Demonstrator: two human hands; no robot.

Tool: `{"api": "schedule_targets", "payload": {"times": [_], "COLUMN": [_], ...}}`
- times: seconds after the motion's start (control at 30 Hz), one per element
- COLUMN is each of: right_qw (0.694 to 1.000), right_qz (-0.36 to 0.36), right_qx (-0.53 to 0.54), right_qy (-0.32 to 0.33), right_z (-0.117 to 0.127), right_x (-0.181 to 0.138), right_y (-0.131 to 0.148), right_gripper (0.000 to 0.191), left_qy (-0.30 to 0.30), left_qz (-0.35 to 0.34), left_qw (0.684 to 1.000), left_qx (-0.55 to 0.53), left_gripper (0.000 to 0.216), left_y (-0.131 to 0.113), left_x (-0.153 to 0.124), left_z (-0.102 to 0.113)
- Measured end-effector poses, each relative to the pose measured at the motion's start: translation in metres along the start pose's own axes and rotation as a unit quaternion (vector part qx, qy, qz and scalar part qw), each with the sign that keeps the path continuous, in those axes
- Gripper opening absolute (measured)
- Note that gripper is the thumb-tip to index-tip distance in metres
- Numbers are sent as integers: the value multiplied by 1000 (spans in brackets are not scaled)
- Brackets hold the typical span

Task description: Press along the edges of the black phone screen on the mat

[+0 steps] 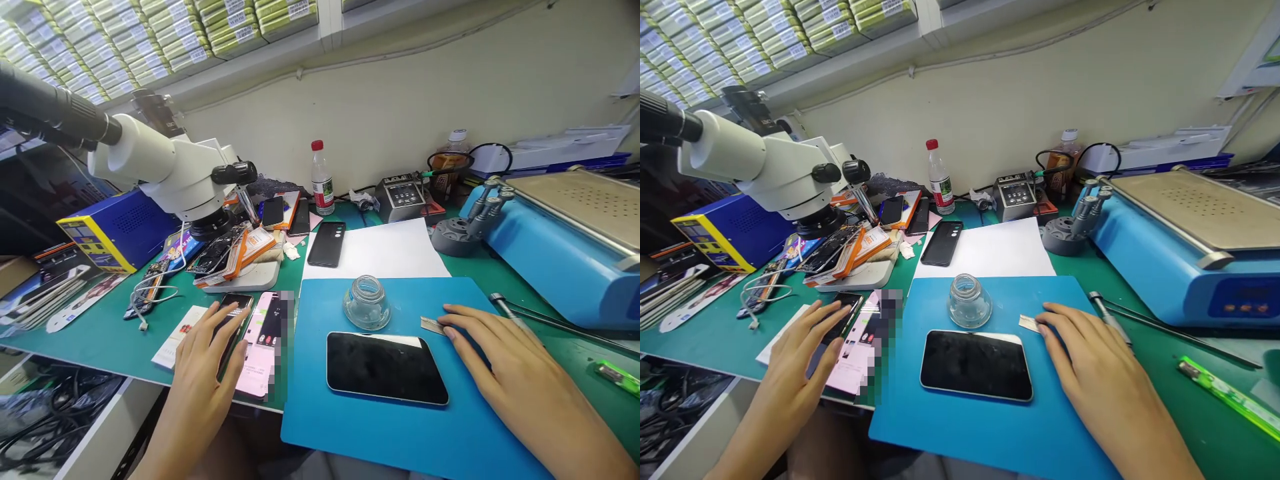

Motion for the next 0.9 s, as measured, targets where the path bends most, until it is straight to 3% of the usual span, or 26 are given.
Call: {"api": "schedule_targets", "payload": {"times": [0.17,0.47,0.63,0.9], "right_qw": [997,1000,1000,1000], "right_qz": [60,20,-6,17], "right_qx": [-45,-20,-11,-5], "right_qy": [3,0,7,12], "right_z": [3,-8,-10,-12], "right_x": [2,1,-1,0], "right_y": [1,-8,-12,-14], "right_gripper": [80,60,60,56], "left_qy": [24,30,26,37], "left_qz": [60,70,79,79], "left_qw": [996,993,991,992], "left_qx": [-68,-87,-101,-90], "left_gripper": [39,51,51,51], "left_y": [1,8,10,6], "left_x": [-28,-19,-24,-22], "left_z": [-3,-8,-10,-7]}}
Point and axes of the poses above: each hand's wrist, its own x-axis towards the middle knuckle, its own z-axis out of the back of the hand, y = z × x, the point moved 2 cm from there along x, towards the middle knuckle, and after that the axes turned 15 degrees about -z, right-handed, at the moved point
